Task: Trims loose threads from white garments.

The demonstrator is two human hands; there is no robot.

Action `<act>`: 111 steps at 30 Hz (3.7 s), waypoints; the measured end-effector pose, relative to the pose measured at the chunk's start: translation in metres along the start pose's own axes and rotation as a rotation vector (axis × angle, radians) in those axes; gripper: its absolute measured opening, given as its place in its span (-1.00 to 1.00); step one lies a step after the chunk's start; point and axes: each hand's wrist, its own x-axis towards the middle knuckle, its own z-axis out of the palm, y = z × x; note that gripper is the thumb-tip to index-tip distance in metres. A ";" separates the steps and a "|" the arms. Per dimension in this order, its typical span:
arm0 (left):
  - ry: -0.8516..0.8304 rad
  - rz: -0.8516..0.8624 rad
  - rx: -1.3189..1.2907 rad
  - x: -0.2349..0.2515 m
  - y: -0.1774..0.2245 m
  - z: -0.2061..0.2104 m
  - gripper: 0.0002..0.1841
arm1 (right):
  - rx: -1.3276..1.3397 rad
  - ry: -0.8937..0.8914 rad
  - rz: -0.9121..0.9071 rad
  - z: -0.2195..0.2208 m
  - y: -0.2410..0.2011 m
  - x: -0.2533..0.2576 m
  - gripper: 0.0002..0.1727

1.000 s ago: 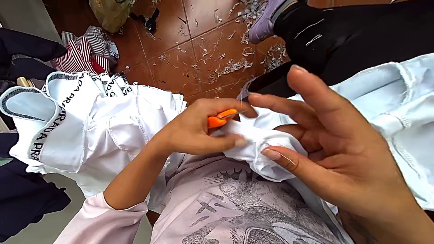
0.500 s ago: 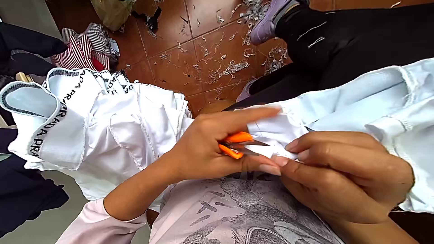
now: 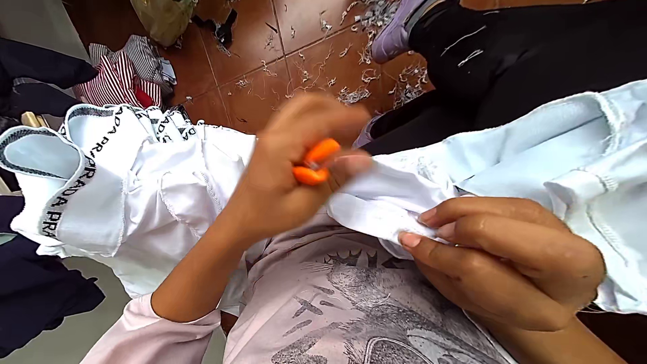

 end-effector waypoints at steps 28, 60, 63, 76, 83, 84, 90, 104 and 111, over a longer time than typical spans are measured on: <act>-0.188 0.108 0.458 -0.040 0.027 0.015 -0.54 | 0.007 0.046 0.108 0.004 -0.004 -0.003 -0.89; -0.270 -0.040 -0.470 0.011 -0.005 0.025 -0.87 | -0.050 0.072 0.164 0.005 0.002 0.000 -0.86; 0.195 -0.068 -0.081 0.025 -0.025 0.007 -0.88 | -0.081 0.089 0.467 0.003 0.013 0.008 -0.78; -0.122 0.144 0.075 0.014 -0.008 0.048 -0.51 | -0.103 -0.570 0.847 -0.075 -0.019 -0.047 -0.32; -0.490 0.083 0.253 0.010 -0.025 0.071 -0.88 | 0.173 -0.359 0.922 -0.113 -0.034 -0.098 -0.77; -0.507 0.061 0.242 0.009 -0.026 0.067 -0.88 | 0.216 -0.260 0.960 -0.115 -0.035 -0.099 -0.82; -0.466 0.164 0.029 0.001 -0.003 0.057 -0.78 | 0.526 0.043 0.992 -0.096 -0.042 -0.077 -0.82; -0.648 0.178 0.338 -0.012 0.015 0.108 -0.77 | -0.355 -0.310 0.665 -0.057 -0.001 -0.074 -0.67; -0.679 0.153 0.333 -0.017 0.016 0.096 -0.89 | -0.361 -0.239 0.600 -0.061 0.011 -0.071 -0.83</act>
